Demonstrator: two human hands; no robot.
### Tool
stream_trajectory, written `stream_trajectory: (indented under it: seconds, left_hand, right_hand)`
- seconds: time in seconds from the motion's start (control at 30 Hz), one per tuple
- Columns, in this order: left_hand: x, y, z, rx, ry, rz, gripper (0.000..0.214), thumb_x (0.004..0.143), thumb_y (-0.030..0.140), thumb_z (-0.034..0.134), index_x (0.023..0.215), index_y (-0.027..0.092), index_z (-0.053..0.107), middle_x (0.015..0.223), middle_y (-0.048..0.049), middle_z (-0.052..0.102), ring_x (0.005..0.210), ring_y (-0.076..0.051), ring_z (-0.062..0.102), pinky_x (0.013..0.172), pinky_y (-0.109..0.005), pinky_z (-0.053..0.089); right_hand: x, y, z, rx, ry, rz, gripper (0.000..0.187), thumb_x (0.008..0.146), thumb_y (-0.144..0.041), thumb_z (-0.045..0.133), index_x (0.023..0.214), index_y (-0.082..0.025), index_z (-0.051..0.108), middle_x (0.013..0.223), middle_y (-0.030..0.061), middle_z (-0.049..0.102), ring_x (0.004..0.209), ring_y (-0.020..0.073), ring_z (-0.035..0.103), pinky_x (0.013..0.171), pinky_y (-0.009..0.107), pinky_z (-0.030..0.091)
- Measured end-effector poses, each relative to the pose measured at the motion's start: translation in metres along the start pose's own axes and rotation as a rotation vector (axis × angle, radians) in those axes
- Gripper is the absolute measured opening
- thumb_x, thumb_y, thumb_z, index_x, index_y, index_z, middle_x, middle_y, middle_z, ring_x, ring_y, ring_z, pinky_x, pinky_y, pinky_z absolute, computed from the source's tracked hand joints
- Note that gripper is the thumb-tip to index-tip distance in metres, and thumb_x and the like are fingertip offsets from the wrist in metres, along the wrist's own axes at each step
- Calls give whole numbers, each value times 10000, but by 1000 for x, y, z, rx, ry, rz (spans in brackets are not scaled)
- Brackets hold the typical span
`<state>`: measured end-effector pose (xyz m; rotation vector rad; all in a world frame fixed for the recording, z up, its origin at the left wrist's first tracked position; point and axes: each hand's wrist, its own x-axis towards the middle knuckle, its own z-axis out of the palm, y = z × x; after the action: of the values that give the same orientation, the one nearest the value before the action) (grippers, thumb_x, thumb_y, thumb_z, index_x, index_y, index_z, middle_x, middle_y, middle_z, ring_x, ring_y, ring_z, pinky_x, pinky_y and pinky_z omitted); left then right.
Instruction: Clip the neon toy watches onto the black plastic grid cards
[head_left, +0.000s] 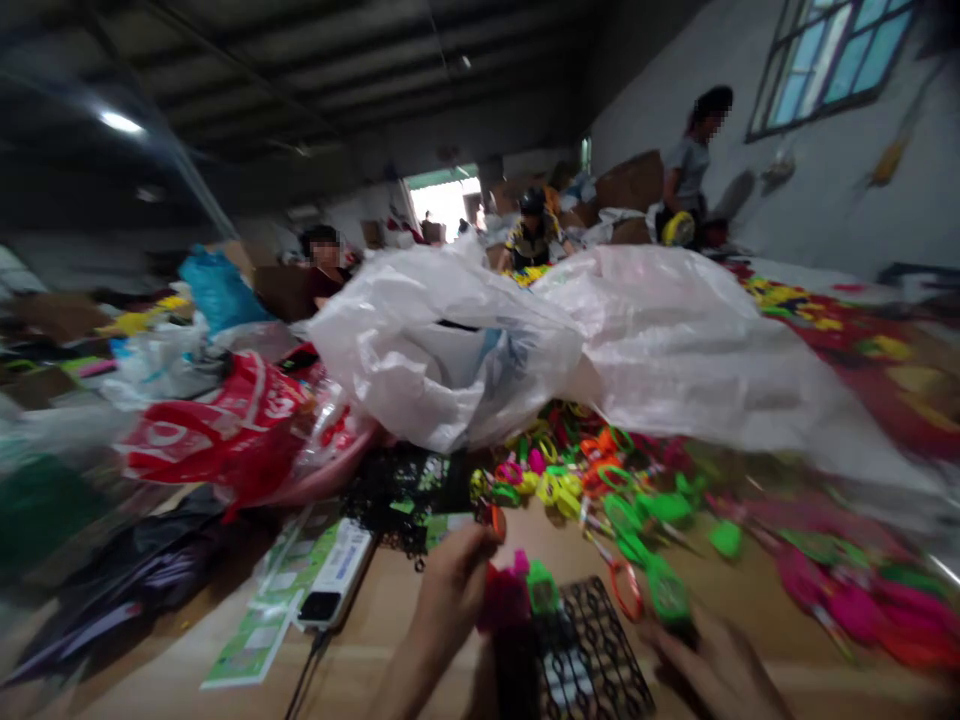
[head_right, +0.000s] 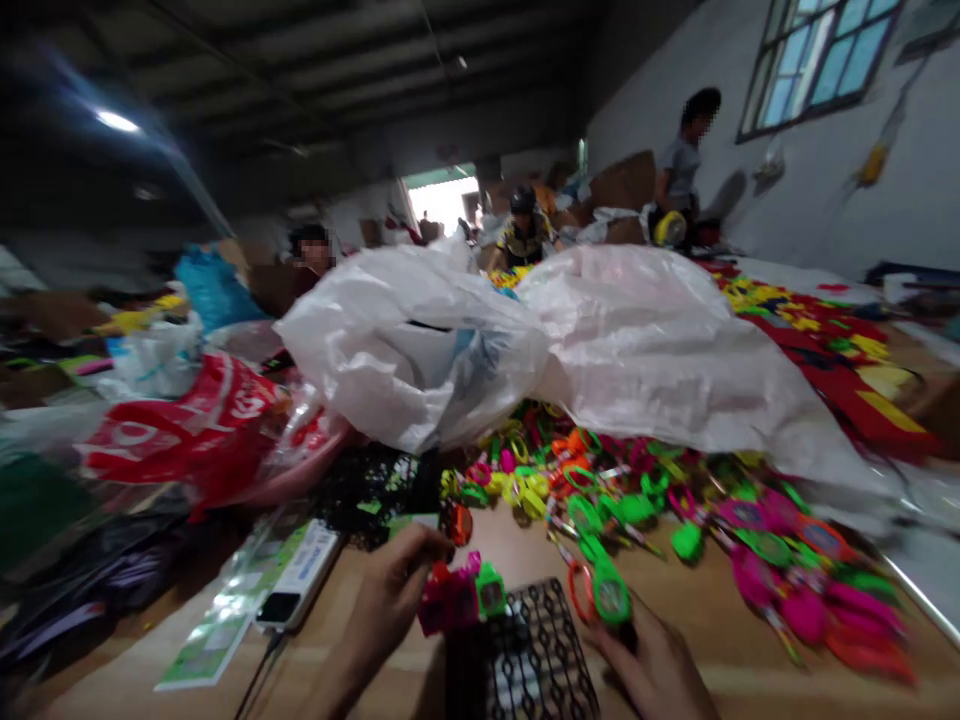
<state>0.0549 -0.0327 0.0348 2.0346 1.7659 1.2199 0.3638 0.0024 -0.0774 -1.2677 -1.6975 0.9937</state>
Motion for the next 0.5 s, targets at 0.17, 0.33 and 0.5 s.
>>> stream_trajectory:
  seconds: [0.17,0.33,0.5]
  left_hand:
    - [5,1,11,-64,-110,-73,313,973,387,491,1112,180,681,1108,-92,733,1035,-217,679,965,-363,518]
    - [6,-7,33,91,-266,31,535,975,544,503,1346,174,610,1371,-139,656,1260,-284,609,1099,-457,472]
    - [7,-14,47,234,-372,136,425,985,439,523,1308,179,617,1306,-138,690,1182,-288,659,1016,-456,523]
  right_hand:
    - [13,-21,6,74,-72,-125,207,910,-273,566,1015,-170,711,946,76,734,900,223,664,841,323,535]
    - [29,-25,36,85,-70,-125,98,884,-227,620,906,-175,700,891,41,705,850,193,627,844,320,512]
    - [46,-29,69,96,-129,-160,98,927,-218,600,943,-195,694,876,28,706,895,198,649,867,298,510]
